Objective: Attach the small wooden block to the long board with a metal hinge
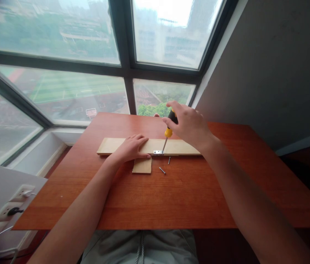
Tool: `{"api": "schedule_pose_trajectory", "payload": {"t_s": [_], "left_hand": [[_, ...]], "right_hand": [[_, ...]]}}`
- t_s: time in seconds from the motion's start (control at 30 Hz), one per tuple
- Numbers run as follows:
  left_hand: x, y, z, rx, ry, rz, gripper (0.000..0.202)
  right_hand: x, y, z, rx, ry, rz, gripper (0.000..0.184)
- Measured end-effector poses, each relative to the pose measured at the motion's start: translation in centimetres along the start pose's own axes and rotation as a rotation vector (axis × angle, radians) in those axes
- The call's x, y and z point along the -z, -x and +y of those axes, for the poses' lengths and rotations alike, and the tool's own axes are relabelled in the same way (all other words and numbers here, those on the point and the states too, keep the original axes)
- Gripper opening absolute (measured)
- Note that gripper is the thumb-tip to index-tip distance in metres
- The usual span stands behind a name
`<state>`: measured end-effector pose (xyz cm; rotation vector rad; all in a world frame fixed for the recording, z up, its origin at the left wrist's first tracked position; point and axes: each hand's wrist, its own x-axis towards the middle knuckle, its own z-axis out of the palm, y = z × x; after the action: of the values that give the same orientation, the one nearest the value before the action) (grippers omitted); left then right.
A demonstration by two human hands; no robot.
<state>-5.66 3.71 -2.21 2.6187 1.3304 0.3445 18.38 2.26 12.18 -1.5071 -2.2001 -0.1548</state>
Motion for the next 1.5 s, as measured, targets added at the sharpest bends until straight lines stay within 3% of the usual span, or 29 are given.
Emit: {"api": "schedule_pose_trajectory", "payload": {"t_s": [0.1,0.27,0.5,0.7,0.93,1.13,1.37,1.5], "left_hand": [[-0.05,-0.02,-0.07,-0.002,0.002,0.000,0.064],[-0.09,-0.06,-0.14,-0.002,0.002,0.001,0.063],[0.10,-0.11,-0.02,0.003,0.003,-0.005,0.062],[0.07,-0.13,-0.09,-0.001,0.002,-0.008,0.065],[-0.07,-0.20,-0.21,0.003,0.001,-0.013,0.064],[-0.04,-0.23,-0.13,0.000,-0.012,-0.004,0.064],[0.27,-0.24,0.00,0.000,-0.007,-0.016,0.061],[0.12,-0.27,-0.11,0.000,-0.007,-0.012,0.061]], "right_hand": [[-0.07,0.01,-0.15,-0.023,0.045,0.009,0.043],[0.61,-0.07,-0.32,0.073,-0.316,-0.118,0.046],[-0.13,0.04,-0.38,-0.032,0.060,0.025,0.044],[0.60,-0.11,-0.39,0.061,-0.266,-0.101,0.048],[0.01,0.01,-0.58,-0.013,0.044,0.025,0.044],[0.44,-0.05,-0.30,0.030,-0.246,-0.110,0.054],[0.07,0.00,-0.29,-0.043,0.068,0.008,0.047],[0.24,-0.13,0.07,0.002,-0.212,-0.077,0.046]]}}
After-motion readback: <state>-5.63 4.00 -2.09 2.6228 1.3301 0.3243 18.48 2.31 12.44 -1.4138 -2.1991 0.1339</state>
